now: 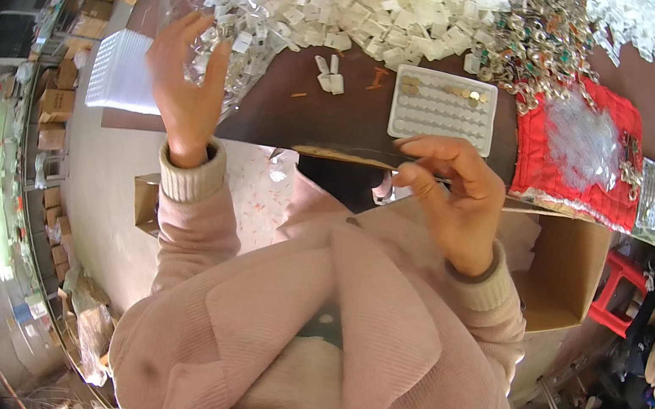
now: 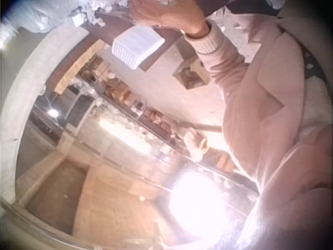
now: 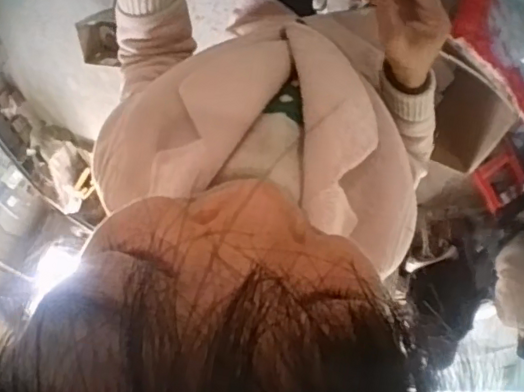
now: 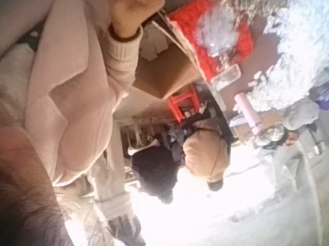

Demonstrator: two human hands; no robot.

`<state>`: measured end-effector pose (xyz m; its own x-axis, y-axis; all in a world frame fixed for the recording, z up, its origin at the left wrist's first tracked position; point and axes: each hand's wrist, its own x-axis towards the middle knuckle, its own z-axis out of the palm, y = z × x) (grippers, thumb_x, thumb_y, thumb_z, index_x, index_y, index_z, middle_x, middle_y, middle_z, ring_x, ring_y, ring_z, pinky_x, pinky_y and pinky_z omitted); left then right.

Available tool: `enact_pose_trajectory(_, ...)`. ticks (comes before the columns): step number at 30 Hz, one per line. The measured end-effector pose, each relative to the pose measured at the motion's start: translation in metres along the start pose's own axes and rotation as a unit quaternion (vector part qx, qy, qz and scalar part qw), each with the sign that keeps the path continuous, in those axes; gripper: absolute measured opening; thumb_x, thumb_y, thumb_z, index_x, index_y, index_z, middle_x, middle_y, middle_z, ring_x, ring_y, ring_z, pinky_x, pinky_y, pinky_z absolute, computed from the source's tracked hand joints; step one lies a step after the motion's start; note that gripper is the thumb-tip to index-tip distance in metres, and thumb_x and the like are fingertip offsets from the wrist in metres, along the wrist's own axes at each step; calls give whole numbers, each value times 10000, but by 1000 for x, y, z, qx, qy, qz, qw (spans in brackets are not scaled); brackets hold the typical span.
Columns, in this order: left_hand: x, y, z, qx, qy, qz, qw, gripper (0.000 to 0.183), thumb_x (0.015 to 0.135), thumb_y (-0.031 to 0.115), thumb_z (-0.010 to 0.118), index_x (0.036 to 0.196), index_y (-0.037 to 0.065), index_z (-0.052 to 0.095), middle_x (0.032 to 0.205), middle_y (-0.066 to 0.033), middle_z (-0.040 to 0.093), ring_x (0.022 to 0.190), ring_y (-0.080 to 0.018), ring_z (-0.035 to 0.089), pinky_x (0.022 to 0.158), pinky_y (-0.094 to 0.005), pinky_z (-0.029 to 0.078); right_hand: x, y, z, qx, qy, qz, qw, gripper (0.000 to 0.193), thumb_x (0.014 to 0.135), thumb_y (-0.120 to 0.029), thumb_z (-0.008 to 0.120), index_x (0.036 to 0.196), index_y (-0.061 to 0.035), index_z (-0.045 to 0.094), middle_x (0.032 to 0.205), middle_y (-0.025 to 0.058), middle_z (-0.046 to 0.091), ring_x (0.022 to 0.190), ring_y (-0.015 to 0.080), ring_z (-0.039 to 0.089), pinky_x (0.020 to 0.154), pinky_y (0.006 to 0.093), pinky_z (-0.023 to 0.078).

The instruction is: The person assembles small electronic modules by inserting components into white plastic housings and placing them into a tray. The person repeatedly picks up housings and components, fits them together, and arranges the finished units in a compartmentalized tray on the table.

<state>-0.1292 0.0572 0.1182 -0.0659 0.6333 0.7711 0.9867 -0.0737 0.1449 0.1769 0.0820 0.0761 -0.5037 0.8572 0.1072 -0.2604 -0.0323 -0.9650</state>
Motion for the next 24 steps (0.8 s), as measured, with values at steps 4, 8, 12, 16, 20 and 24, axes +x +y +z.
enact_pose_trajectory(4, -55, 38, 34, -210, -149, -167, 952, 218, 827, 48, 724, 1041, 38, 685, 990, -131, 691, 821, -290, 665, 741, -352, 540, 5, -27, 6, 268, -205, -10, 941, 484, 930, -300, 679, 1212, 69, 543, 1172, 200, 624, 975, 263, 674, 843, 365, 546)
enact_pose_trajectory(8, -84, 37, 84, -41, -216, -151, 964, 319, 861, 235, 752, 1114, 59, 668, 1003, -121, 687, 851, -275, 670, 754, -385, 535, -5, -64, 22, 436, -287, 22, 853, 644, 889, -413, 663, 1263, 77, 477, 1215, 218, 584, 993, 264, 660, 820, 357, 550)
enact_pose_trajectory(12, -90, 22, 92, -52, -256, -148, 954, 335, 864, 242, 755, 1118, 49, 653, 1002, -119, 668, 850, -283, 650, 744, -392, 514, 1, -88, 52, 523, -293, -69, 798, 805, 848, -526, 648, 1314, 86, 411, 1257, 236, 544, 1011, 266, 647, 798, 348, 553)
enact_pose_trajectory(16, -88, 21, 93, -104, -262, -164, 945, 295, 875, 211, 741, 1089, 33, 643, 974, -121, 656, 808, -281, 627, 717, -393, 499, 10, -97, 62, 536, -280, -99, 790, 965, 807, -639, 632, 1366, 94, 345, 1300, 254, 504, 1029, 267, 633, 776, 339, 557)
enact_pose_trajectory(20, -86, 24, 98, -130, -276, -197, 932, 236, 851, 154, 755, 1019, 29, 646, 925, -116, 649, 745, -268, 604, 697, -387, 495, 5, -102, 62, 555, -256, -108, 784, 1125, 766, -751, 616, 1417, 103, 279, 1343, 272, 464, 1047, 269, 620, 754, 331, 561)
enact_pose_trajectory(24, -85, 28, 94, -148, -231, -148, 950, 246, 820, 99, 777, 1011, 17, 646, 892, -105, 646, 714, -245, 603, 671, -367, 495, 1, -105, 69, 563, -236, -97, 786, 1235, 735, -833, 606, 1443, 116, 252, 1295, 269, 487, 1017, 253, 623, 718, 313, 561)
